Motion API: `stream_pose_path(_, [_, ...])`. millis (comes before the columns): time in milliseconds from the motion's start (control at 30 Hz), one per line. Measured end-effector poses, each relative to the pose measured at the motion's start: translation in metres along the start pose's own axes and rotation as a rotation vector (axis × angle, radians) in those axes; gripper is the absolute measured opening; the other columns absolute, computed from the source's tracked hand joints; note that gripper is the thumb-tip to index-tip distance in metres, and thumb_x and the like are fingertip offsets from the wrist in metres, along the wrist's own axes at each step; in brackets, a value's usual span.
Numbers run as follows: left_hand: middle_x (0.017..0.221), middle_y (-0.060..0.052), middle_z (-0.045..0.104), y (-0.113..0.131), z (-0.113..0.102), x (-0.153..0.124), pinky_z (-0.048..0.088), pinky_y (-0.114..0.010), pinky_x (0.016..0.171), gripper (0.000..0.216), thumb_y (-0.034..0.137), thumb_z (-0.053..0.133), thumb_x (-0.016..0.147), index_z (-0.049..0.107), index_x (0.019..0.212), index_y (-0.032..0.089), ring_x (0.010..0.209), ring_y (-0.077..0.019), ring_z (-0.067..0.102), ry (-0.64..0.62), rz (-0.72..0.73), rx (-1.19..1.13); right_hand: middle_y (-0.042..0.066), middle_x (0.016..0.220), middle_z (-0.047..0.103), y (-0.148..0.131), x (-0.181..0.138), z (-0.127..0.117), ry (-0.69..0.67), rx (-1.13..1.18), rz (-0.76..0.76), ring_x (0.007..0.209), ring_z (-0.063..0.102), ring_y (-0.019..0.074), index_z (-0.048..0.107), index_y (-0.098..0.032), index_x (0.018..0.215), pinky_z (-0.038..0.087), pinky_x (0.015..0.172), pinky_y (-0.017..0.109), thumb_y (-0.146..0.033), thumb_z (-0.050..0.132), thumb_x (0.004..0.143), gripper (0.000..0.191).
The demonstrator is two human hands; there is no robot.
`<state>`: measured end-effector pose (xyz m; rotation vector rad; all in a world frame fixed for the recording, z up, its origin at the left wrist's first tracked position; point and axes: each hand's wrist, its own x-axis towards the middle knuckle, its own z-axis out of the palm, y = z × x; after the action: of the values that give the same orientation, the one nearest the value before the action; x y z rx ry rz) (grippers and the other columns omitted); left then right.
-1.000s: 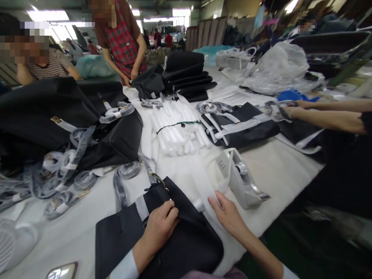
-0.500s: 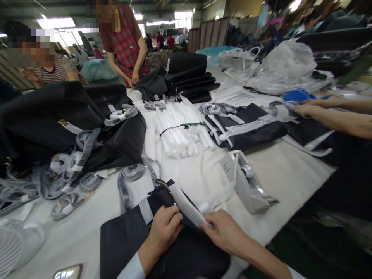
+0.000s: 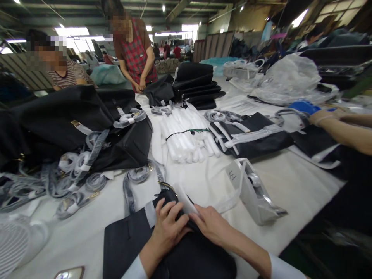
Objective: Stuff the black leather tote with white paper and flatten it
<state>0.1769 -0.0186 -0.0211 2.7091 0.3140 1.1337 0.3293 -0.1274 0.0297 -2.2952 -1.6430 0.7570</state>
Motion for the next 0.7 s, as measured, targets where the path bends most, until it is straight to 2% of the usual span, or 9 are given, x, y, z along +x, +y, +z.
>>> stream_pose_path(100, [0.110, -0.003, 0.065, -0.010, 0.000, 0.003, 0.013, -0.058, 0.116, 0.017, 0.040, 0.065, 0.085, 0.064, 0.090, 0.025, 0.119, -0.0262, 0.049, -0.110, 0.045, -0.047, 0.009, 0.085, 0.073, 0.007, 0.005, -0.003, -0.081, 0.075, -0.032, 0.077, 0.066, 0.0208, 0.066, -0.017, 0.084, 0.039, 0.064, 0.027, -0.028, 0.039, 0.095, 0.031])
stream_pose_path(167, [0.096, -0.001, 0.066, -0.013, -0.001, 0.003, 0.011, -0.054, 0.119, 0.010, 0.033, 0.062, 0.088, 0.062, 0.087, 0.023, 0.114, -0.0210, 0.054, -0.140, 0.063, -0.079, 0.010, 0.081, 0.073, 0.011, 0.005, -0.008, -0.167, 0.033, -0.062, 0.074, 0.067, 0.0215, 0.067, -0.016, 0.079, 0.039, 0.061, 0.027, -0.028, 0.045, 0.092, 0.028])
stream_pose_path(233, [0.094, -0.001, 0.066, -0.015, -0.002, 0.003, 0.013, -0.052, 0.120, 0.008, 0.029, 0.059, 0.089, 0.062, 0.087, 0.022, 0.112, -0.0187, 0.056, -0.131, 0.075, -0.083, 0.012, 0.081, 0.073, 0.011, 0.004, -0.010, -0.227, -0.056, -0.094, 0.074, 0.067, 0.0237, 0.069, -0.016, 0.080, 0.039, 0.061, 0.028, -0.029, 0.049, 0.089, 0.026])
stream_pose_path(300, [0.109, -0.005, 0.066, -0.015, -0.002, 0.004, 0.015, -0.054, 0.119, 0.017, 0.037, 0.060, 0.089, 0.063, 0.098, 0.023, 0.119, -0.0225, 0.052, -0.162, 0.093, -0.059, 0.015, 0.083, 0.073, 0.008, 0.008, -0.009, -0.257, -0.154, -0.128, 0.075, 0.068, 0.0260, 0.070, -0.014, 0.084, 0.041, 0.062, 0.029, -0.025, 0.049, 0.087, 0.024])
stream_pose_path(367, [0.126, -0.009, 0.061, -0.015, -0.001, 0.005, 0.015, -0.059, 0.117, 0.039, 0.051, 0.059, 0.086, 0.060, 0.115, 0.025, 0.129, -0.0279, 0.045, -0.250, 0.113, -0.049, 0.018, 0.088, 0.073, 0.003, 0.015, -0.004, -0.275, -0.191, -0.174, 0.077, 0.068, 0.0273, 0.069, -0.011, 0.089, 0.042, 0.064, 0.031, -0.021, 0.051, 0.085, 0.022])
stream_pose_path(433, [0.125, -0.009, 0.061, -0.015, 0.004, 0.006, 0.014, -0.060, 0.117, 0.053, 0.062, 0.055, 0.084, 0.057, 0.121, 0.025, 0.131, -0.0298, 0.043, -0.334, 0.104, -0.069, 0.018, 0.091, 0.073, 0.001, 0.021, -0.002, -0.300, -0.152, -0.205, 0.078, 0.067, 0.0262, 0.068, -0.010, 0.093, 0.043, 0.065, 0.031, -0.019, 0.053, 0.083, 0.020])
stream_pose_path(500, [0.113, -0.007, 0.065, -0.016, 0.011, 0.004, 0.013, -0.058, 0.117, 0.051, 0.063, 0.052, 0.085, 0.060, 0.115, 0.023, 0.127, -0.0281, 0.046, -0.379, 0.057, -0.097, 0.015, 0.095, 0.072, 0.002, 0.020, -0.005, -0.302, -0.094, -0.200, 0.079, 0.065, 0.0226, 0.066, -0.012, 0.097, 0.044, 0.068, 0.029, -0.021, 0.049, 0.087, 0.022])
stream_pose_path(600, [0.106, -0.006, 0.064, -0.016, 0.017, 0.000, 0.013, -0.058, 0.117, 0.047, 0.062, 0.052, 0.085, 0.062, 0.106, 0.021, 0.124, -0.0270, 0.048, -0.397, -0.010, -0.097, 0.005, 0.088, 0.071, 0.014, -0.003, -0.021, -0.292, 0.098, -0.178, 0.076, 0.062, 0.0168, 0.064, -0.017, 0.095, 0.044, 0.068, 0.026, -0.026, 0.038, 0.094, 0.028])
stream_pose_path(700, [0.108, -0.005, 0.063, -0.017, 0.018, -0.002, 0.013, -0.057, 0.117, 0.049, 0.064, 0.054, 0.083, 0.061, 0.106, 0.021, 0.125, -0.0271, 0.046, -0.400, -0.020, -0.093, 0.002, 0.078, 0.066, 0.028, -0.040, -0.032, -0.298, 0.220, -0.126, 0.072, 0.058, 0.0162, 0.064, -0.019, 0.084, 0.043, 0.067, 0.026, -0.030, 0.038, 0.095, 0.030])
